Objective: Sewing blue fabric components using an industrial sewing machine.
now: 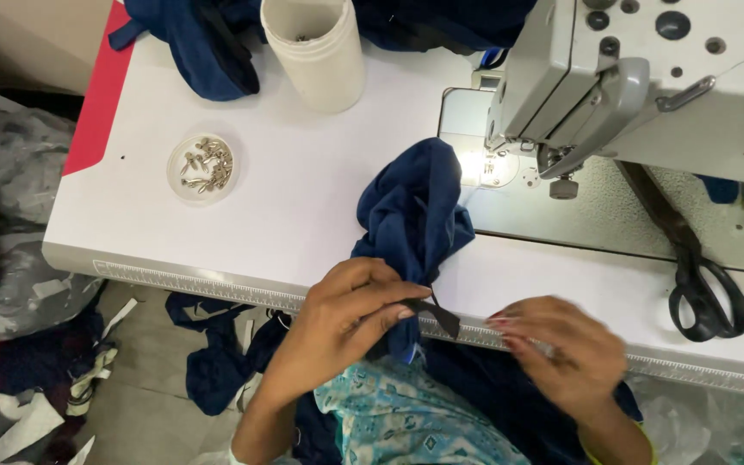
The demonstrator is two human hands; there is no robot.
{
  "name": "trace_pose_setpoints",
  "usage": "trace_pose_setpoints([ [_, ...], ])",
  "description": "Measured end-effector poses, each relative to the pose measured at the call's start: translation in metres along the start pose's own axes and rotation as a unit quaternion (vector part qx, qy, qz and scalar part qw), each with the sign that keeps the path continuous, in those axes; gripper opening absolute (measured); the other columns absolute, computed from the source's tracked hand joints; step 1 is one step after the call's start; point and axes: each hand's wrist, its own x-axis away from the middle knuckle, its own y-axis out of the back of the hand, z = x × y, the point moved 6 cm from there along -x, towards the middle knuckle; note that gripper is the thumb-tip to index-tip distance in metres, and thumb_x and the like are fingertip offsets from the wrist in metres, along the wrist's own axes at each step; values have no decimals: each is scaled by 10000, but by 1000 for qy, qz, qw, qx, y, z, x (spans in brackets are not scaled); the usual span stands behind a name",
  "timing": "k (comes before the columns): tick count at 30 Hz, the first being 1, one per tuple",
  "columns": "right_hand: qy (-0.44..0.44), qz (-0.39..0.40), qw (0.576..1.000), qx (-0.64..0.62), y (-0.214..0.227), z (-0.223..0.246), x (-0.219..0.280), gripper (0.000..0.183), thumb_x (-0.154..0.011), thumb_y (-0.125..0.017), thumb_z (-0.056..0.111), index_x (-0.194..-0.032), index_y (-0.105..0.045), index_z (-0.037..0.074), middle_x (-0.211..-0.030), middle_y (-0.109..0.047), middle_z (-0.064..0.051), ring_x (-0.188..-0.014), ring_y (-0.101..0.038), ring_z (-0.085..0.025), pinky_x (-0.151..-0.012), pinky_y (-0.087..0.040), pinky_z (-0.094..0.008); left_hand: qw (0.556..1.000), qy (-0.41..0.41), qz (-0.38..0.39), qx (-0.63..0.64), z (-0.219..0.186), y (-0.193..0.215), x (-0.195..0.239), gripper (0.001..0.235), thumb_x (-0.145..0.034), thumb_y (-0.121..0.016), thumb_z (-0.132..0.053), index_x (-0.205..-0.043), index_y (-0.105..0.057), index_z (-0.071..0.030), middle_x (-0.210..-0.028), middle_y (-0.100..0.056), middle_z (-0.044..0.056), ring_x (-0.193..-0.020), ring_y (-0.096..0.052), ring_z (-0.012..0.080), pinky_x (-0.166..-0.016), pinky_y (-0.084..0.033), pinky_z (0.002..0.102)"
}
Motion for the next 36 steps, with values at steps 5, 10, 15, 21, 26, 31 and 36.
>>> trace_pose_setpoints([
  [5, 97, -35, 993, 62, 31, 59, -79, 354, -759, -787, 139, -1082, -705, 20, -1066, -727, -164, -1061, -719, -311, -922, -567, -411, 981, -53, 160, 95, -32, 12, -37, 251, -915, -762, -168, -1163, -776, -133, -1012, -692, 43, -926, -688, 188, -786, -567, 315],
  [10, 42, 53, 996, -61, 3, 11, -79, 313, -730, -881, 61, -996, -719, 44, -1015, -750, -71, -944, -767, -201, -826, -605, -299, 972, -129, 161, 111, -60, 19, -67, 228, -933, -790, -176, -1152, -762, -121, -1043, -736, 28, -963, -745, 166, -840, -613, 299],
  [15, -163, -112, 950, -242, 4, -27, -88, 326, -848, -794, -43, -1086, -578, 10, -1001, -671, -52, -899, -658, -87, -730, -547, -211, 996, -44, -73, 25, -18, -3, -80, 147, -831, -791, -65, -959, -720, -49, -911, -686, 50, -826, -722, 149, -726, -579, 294],
  [21, -214, -99, 952, -195, -16, -45, -77, 209, -882, -755, -47, -1039, -625, 0, -993, -682, -66, -844, -640, -55, -681, -530, -203, 974, -72, -204, -61, 6, -36, -70, 172, -802, -825, -75, -910, -693, -99, -854, -673, 12, -781, -681, 183, -728, -500, 335],
  [26, -100, -309, 945, -42, -20, -44, -56, 226, -948, -709, -36, -1054, -511, -15, -965, -633, -76, -808, -630, -64, -717, -542, -204, 967, -53, -250, -16, 20, -71, -56, 200, -774, -834, -69, -856, -653, -95, -820, -644, 25, -747, -652, 194, -708, -486, 333],
  [31, -51, -413, 907, -68, -29, -59, -39, 213, -978, -647, -31, -1038, -445, -4, -956, -552, -62, -745, -507, -48, -661, -439, -185, 930, -121, -341, -61, 16, -86, -45, 191, -795, -813, -29, -888, -660, -96, -846, -664, 27, -767, -634, 227, -725, -470, 355],
  [36, -56, -417, 895, -149, -24, -53, -39, 196, -1093, -669, 43, -1078, -475, 20, -956, -564, -63, -832, -530, -57, -758, -438, -192, 920, -152, -351, -86, 10, -85, -41, 261, -758, -827, -28, -974, -705, -109, -866, -645, 31, -817, -651, 227, -797, -491, 373],
])
